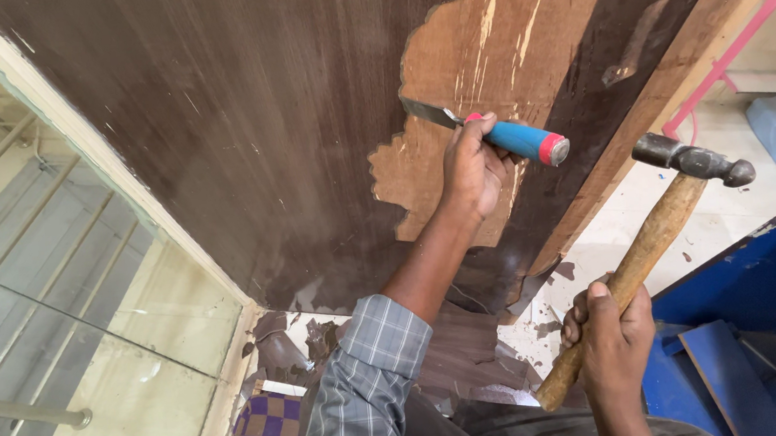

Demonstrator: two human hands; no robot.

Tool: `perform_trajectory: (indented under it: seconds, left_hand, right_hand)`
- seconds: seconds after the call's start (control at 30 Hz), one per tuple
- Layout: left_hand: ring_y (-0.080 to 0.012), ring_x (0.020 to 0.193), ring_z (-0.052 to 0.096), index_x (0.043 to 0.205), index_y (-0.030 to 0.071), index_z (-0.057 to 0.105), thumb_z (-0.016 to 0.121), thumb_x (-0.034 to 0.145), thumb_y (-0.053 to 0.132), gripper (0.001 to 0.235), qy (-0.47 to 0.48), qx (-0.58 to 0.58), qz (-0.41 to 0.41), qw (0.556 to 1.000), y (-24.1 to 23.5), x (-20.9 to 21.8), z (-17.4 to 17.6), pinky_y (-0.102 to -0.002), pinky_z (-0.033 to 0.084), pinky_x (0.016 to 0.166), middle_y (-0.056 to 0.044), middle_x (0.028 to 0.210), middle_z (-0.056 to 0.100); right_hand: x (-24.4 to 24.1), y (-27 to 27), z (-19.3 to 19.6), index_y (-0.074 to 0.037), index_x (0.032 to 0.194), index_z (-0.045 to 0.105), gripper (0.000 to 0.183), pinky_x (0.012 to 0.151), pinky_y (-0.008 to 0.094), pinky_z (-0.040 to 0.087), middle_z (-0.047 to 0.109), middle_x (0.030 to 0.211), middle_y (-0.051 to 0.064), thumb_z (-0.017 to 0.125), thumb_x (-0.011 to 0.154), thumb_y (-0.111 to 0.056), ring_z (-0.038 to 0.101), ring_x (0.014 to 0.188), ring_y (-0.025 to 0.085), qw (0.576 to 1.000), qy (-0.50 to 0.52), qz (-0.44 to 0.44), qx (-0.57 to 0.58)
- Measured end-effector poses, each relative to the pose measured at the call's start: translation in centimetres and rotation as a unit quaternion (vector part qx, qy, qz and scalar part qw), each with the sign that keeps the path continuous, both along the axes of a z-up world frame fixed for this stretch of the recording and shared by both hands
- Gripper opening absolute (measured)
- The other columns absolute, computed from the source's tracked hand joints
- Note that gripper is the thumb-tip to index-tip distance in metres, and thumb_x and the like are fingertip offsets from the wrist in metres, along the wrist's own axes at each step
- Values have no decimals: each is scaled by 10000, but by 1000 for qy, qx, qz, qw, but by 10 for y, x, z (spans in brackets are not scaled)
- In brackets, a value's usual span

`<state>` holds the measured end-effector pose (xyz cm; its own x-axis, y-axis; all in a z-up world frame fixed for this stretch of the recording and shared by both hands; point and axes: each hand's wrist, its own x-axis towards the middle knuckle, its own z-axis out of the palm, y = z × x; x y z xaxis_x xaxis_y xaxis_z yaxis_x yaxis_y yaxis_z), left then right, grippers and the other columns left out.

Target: The person uses a hammer and a scraper to remove dark wallpaper from a wall. They repeatedly strike the scraper against the wall to pry off sections of the material, which falls to the floor.

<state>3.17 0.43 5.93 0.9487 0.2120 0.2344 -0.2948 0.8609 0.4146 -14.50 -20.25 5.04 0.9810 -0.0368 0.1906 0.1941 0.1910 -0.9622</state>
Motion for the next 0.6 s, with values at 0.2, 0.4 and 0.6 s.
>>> perform_trajectory:
  seconds: [0.2,0.4,0.6]
  left_hand:
    - [-296,1027,677,1107,56,509,611,1001,190,199,9,-12,-3,1000,1,-2,-2,-500,546,933,-167,1036,656]
    - [-302,979,669,1109,66,493,586,985,231,226,22,15,-9,1000,1,-1,3,-525,537,856,-178,1043,676]
    - [-297,1018,669,1107,81,488,591,999,203,193,22,-12,0,1000,-3,6,-2,-525,537,895,-158,1040,666]
  right_hand:
    - [-8,-2,8,-52,1086,410,101,507,284,436,483,764,74,477,1090,-127,495,568,138,997,-66,-16,23]
    - [-10,-3,15,-30,1089,415,101,541,291,439,478,778,84,477,1118,-104,478,601,139,995,-93,1,35]
    - [-14,-7,11,-24,1089,410,101,542,280,458,493,781,76,460,1112,-109,496,590,134,992,-124,4,35]
